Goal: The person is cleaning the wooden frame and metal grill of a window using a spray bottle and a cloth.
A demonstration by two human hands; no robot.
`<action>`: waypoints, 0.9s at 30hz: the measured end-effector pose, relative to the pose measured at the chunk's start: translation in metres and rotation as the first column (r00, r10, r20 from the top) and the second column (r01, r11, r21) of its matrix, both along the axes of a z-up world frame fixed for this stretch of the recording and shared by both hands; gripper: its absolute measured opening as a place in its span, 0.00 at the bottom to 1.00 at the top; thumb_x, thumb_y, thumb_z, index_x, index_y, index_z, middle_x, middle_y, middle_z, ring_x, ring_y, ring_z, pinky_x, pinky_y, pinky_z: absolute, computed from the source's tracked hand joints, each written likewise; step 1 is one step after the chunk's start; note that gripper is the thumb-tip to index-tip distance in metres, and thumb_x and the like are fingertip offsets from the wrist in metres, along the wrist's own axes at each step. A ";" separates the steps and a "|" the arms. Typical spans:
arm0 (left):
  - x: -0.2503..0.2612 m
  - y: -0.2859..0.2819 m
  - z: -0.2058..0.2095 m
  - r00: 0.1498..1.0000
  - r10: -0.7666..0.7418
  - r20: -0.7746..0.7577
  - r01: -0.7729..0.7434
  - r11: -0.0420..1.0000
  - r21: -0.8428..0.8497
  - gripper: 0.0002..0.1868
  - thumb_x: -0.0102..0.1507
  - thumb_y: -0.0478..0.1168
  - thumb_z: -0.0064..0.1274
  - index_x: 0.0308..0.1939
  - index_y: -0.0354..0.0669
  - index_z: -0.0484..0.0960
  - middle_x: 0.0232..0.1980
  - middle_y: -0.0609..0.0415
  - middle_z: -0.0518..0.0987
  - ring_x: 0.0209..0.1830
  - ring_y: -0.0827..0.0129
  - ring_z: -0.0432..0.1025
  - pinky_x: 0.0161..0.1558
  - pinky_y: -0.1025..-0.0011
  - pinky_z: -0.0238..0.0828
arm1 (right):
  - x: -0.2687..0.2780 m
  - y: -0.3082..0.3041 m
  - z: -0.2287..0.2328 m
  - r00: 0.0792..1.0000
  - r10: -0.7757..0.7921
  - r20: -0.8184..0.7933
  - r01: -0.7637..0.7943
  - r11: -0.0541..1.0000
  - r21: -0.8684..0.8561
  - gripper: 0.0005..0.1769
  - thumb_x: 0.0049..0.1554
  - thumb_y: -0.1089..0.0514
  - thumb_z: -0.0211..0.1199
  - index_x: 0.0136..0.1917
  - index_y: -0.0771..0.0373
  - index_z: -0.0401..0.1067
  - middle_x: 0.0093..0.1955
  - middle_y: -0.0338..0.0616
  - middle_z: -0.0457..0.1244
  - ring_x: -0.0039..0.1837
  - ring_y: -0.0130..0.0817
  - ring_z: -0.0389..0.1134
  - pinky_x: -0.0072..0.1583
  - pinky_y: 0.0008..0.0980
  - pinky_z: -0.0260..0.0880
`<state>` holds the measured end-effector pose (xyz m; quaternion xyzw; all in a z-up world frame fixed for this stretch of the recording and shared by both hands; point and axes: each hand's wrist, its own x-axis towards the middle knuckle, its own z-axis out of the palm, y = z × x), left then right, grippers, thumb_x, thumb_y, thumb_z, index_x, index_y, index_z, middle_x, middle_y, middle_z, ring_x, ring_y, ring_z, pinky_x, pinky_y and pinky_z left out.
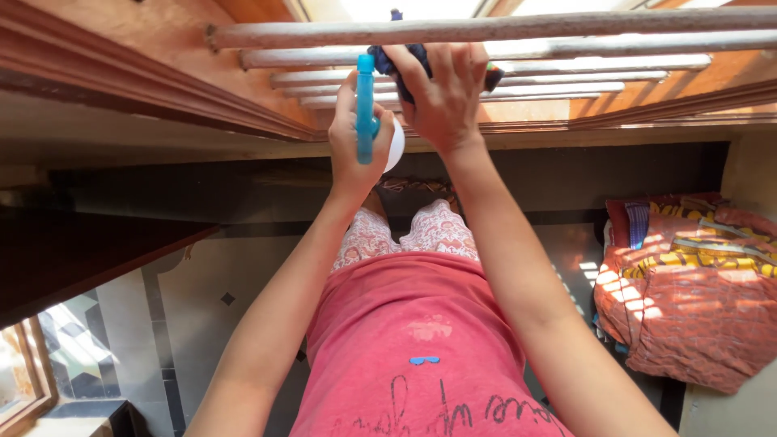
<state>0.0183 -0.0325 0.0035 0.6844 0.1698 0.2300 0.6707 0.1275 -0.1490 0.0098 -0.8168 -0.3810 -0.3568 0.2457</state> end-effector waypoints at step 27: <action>0.026 -0.057 0.012 0.997 0.040 0.061 -0.052 0.979 0.200 0.19 0.67 0.33 0.56 0.62 0.39 0.74 0.39 0.57 0.77 0.39 0.74 0.73 0.47 0.72 0.74 | 0.031 -0.085 0.007 0.999 -0.045 -0.007 0.045 0.999 -0.028 0.09 0.65 0.59 0.58 0.60 0.56 0.69 0.55 0.45 0.59 0.61 0.46 0.60 0.66 0.53 0.54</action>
